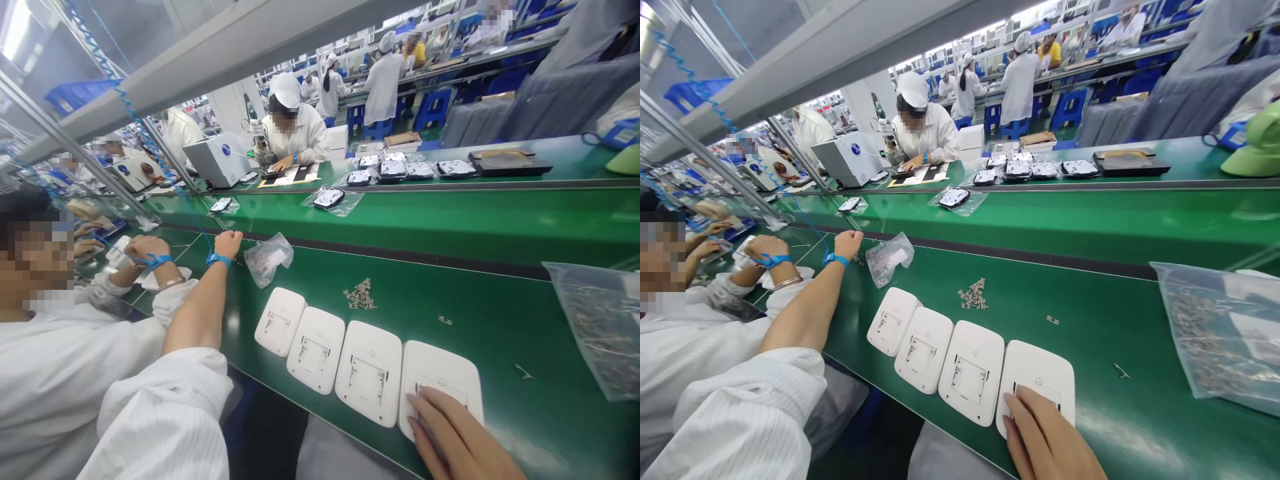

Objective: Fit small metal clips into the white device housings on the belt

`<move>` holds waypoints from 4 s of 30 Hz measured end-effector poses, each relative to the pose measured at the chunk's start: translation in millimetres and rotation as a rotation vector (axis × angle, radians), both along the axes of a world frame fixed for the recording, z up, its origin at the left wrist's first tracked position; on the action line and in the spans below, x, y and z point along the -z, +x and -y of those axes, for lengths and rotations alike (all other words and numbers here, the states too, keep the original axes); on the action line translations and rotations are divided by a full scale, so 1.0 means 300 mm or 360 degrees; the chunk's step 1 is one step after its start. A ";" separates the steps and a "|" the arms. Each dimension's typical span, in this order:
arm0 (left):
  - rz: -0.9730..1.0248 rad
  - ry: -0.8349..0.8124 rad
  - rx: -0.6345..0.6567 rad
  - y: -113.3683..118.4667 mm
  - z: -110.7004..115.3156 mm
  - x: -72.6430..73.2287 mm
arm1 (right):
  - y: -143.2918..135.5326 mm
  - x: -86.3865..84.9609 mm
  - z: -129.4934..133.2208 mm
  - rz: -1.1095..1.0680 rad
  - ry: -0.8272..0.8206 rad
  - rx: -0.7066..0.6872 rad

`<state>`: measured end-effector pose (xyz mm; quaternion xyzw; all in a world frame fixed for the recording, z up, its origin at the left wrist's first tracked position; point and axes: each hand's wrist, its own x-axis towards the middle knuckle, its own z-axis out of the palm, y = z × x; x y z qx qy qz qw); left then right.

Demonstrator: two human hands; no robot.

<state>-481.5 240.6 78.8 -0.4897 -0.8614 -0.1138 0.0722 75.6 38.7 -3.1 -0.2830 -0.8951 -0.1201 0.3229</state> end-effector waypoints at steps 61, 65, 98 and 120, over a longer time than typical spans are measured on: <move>-0.0062 -0.0638 0.1800 1.713 -0.010 0.131 | 0.399 -0.084 -0.550 -0.1521 -0.1225 0.0724; 0.0054 -0.0461 0.1939 1.703 0.004 0.113 | 0.396 -0.063 -0.570 -0.1718 -0.1319 0.0692; -0.0255 -0.0718 0.1660 1.204 0.000 0.002 | 0.029 -0.132 -0.689 -0.0119 -0.1220 0.0070; 0.0768 0.0542 0.1826 1.697 0.470 -0.141 | 0.793 0.040 0.009 -0.0572 0.0241 0.1876</move>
